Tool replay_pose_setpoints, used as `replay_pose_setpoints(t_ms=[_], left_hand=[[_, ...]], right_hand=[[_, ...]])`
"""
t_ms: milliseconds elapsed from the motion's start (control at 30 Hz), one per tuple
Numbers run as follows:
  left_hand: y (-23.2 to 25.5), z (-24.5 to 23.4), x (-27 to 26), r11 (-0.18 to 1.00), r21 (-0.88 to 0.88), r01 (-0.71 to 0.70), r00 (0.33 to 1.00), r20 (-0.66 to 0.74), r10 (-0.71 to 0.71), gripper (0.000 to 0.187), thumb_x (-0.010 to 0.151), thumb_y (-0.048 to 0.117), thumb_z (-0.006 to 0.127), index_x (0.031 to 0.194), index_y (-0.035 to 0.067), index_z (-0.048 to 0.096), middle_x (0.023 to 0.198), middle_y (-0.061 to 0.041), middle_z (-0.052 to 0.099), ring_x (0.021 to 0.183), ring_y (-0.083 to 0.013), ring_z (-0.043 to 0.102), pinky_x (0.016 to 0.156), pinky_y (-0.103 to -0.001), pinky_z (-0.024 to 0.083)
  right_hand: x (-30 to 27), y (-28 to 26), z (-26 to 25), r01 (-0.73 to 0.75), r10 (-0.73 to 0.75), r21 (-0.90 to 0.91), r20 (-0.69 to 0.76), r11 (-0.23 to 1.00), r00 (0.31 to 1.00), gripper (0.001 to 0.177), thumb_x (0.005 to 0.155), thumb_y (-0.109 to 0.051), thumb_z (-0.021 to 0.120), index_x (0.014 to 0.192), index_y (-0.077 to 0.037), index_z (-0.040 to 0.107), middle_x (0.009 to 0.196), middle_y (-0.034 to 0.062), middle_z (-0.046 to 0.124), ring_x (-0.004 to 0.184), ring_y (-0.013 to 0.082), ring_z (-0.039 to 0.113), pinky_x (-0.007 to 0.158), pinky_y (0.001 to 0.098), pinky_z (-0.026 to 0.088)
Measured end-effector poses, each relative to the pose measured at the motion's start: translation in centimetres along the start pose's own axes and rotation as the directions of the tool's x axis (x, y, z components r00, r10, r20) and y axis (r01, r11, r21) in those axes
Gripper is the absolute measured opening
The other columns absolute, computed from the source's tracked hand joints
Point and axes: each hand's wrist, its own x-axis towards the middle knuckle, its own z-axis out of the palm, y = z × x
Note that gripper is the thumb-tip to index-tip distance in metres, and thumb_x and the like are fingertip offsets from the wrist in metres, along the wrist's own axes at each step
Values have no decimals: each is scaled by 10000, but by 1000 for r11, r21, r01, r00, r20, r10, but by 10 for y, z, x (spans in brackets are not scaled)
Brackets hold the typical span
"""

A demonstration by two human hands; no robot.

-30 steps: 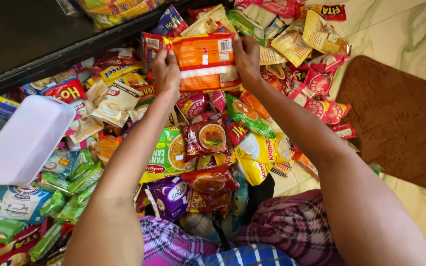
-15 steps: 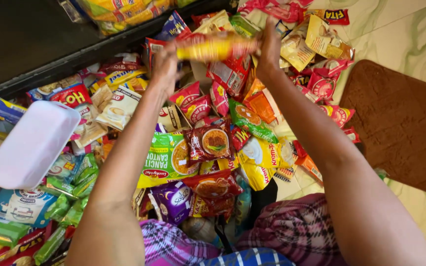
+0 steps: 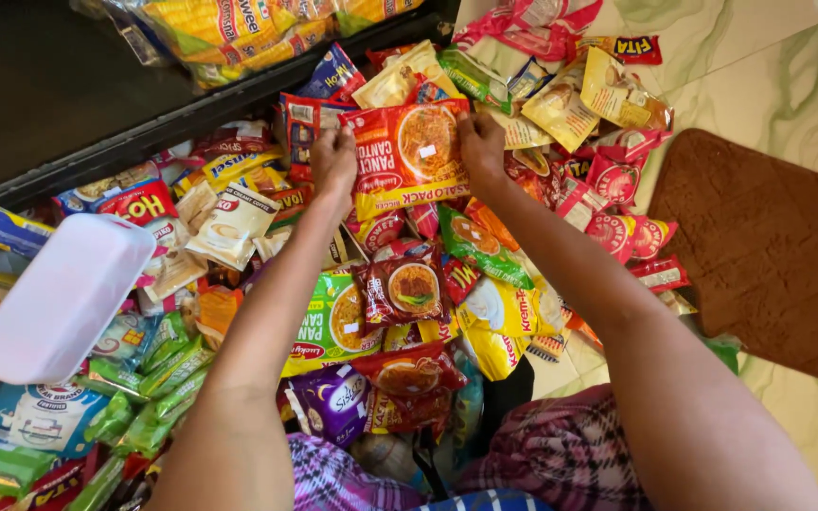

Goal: Organizing snack packets and instant noodles onto shelves from a pile on the floor.

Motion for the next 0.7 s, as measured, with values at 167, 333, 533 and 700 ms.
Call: replay_pose_setpoints(t_ms=[167, 333, 533, 700], left_hand=[[32, 6, -20, 830, 369, -419, 841, -187, 507, 282, 1098, 275, 453, 1057, 16, 559, 931, -217, 675, 829, -368, 660, 739, -508, 492], [19, 5, -3, 799, 423, -428, 796, -242, 555, 245, 1089, 256, 478, 1018, 32, 545, 907, -256, 682, 866, -482, 651, 729, -552, 470], [12, -4, 1, 758, 442, -480, 758, -227, 612, 226, 1053, 246, 538, 985, 39, 599, 877, -253, 691, 825, -479, 657, 698, -544, 485], [40, -14, 5, 690, 420, -590, 703, -152, 694, 247, 1014, 248, 596, 904, 31, 640, 821, -228, 688, 744, -404, 673, 693, -499, 509]], right_hand=[[-28, -45, 19, 549, -709, -685, 66, 479, 702, 322, 1055, -271, 629, 841, -32, 593, 720, 93, 615, 627, 231, 575, 571, 439, 462], [-32, -57, 31, 487, -631, -674, 40, 555, 775, 310, 1050, -256, 589, 872, -2, 570, 703, 165, 597, 626, 292, 553, 600, 480, 443], [-38, -60, 29, 448, -578, -650, 16, 614, 816, 275, 1022, -221, 604, 853, -5, 608, 721, 134, 639, 634, 256, 603, 610, 456, 482], [-39, -92, 32, 156, -186, -289, -79, 944, 979, 174, 983, -217, 551, 865, -111, 625, 657, 58, 641, 501, 169, 572, 477, 375, 533]])
